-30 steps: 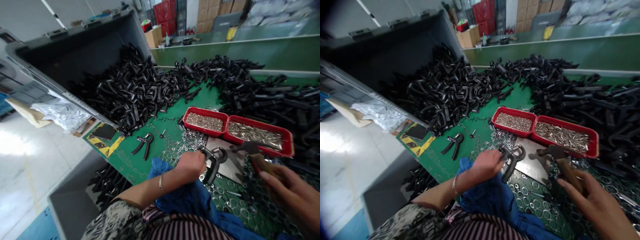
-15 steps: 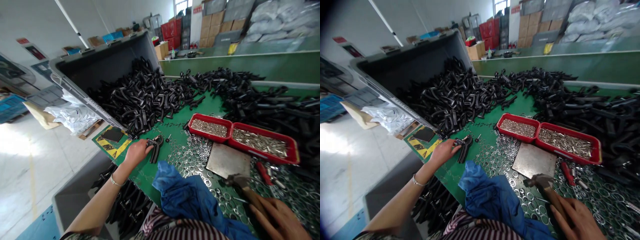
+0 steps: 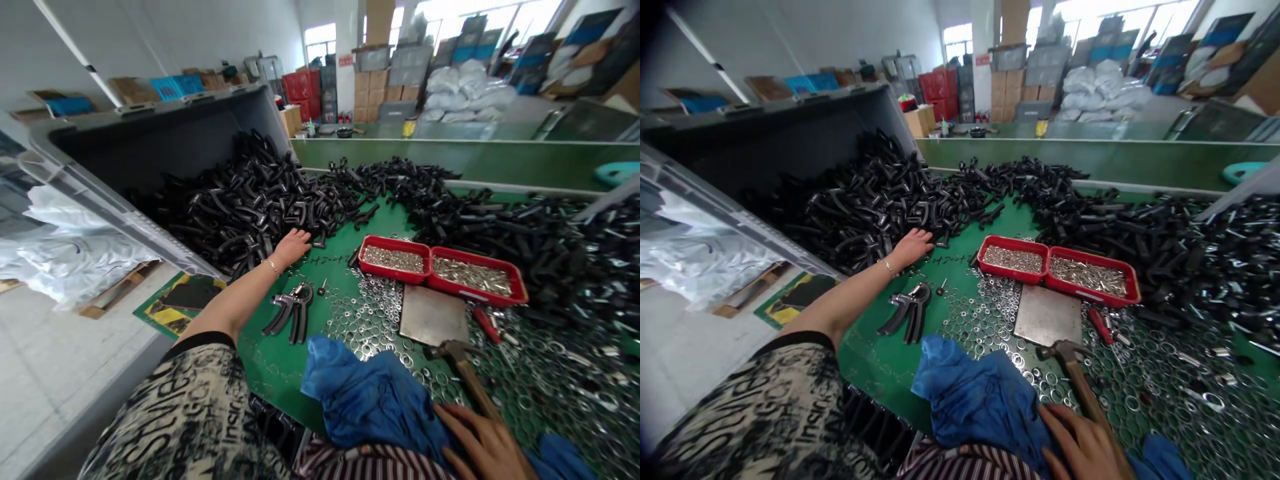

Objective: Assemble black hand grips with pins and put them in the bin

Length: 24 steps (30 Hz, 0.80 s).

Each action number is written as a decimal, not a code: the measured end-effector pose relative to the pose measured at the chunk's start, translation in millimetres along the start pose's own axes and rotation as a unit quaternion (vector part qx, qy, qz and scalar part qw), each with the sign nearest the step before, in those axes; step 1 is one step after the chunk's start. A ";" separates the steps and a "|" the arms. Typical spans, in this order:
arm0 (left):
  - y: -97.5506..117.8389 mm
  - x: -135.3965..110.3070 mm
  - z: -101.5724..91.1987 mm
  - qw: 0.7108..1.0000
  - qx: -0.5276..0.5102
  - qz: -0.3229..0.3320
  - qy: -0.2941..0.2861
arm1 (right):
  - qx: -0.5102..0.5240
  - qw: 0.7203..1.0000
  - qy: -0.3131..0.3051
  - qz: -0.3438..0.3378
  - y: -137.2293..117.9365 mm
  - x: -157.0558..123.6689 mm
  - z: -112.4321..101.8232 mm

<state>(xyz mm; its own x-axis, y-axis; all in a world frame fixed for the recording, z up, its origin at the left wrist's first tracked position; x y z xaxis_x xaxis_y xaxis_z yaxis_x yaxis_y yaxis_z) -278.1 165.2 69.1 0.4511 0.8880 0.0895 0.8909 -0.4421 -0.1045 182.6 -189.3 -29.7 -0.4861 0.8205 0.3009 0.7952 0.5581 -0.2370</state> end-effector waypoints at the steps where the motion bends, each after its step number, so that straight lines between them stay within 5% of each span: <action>1: -3.1 3.6 -0.1 1.000 -0.005 0.010 0.000 | 0.000 1.000 -0.002 0.000 -6.1 4.8 5.6; 5: 5.0 15.4 -7.9 0.999 -0.035 0.017 0.016 | 0.003 0.996 0.025 0.081 -15.4 32.6 17.2; 10: 75.2 3.4 -14.8 0.978 -0.174 -0.055 0.098 | 0.019 0.992 0.042 0.114 -14.2 49.5 20.1; 15: 152.7 -12.9 6.9 0.976 -0.204 -0.056 -0.051 | 0.041 0.993 0.050 0.094 -13.3 48.1 20.5; 20: 180.0 -8.7 18.5 0.976 -0.188 -0.076 -0.081 | 0.118 0.991 0.021 0.054 -2.6 44.6 -24.2; 24: 176.5 4.7 29.9 0.978 -0.167 -0.057 -0.113 | 0.079 0.986 0.062 0.133 61.1 17.4 -73.1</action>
<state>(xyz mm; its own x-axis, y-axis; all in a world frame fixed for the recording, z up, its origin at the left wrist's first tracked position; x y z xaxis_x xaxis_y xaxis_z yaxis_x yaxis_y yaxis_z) -120.3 95.1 21.5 0.3581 0.9225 -0.1441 0.9193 -0.3214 0.2270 249.2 -149.9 28.5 -0.2126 0.9240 0.3178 0.8178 0.3463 -0.4597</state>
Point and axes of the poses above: each hand's wrist, its own x-axis towards the middle knuckle, its own z-axis out of the palm, y = z × x, the point moved 1 cm from there along x, towards the middle knuckle, and after that the axes turned 3 degrees about -z, right-handed, at the moved point
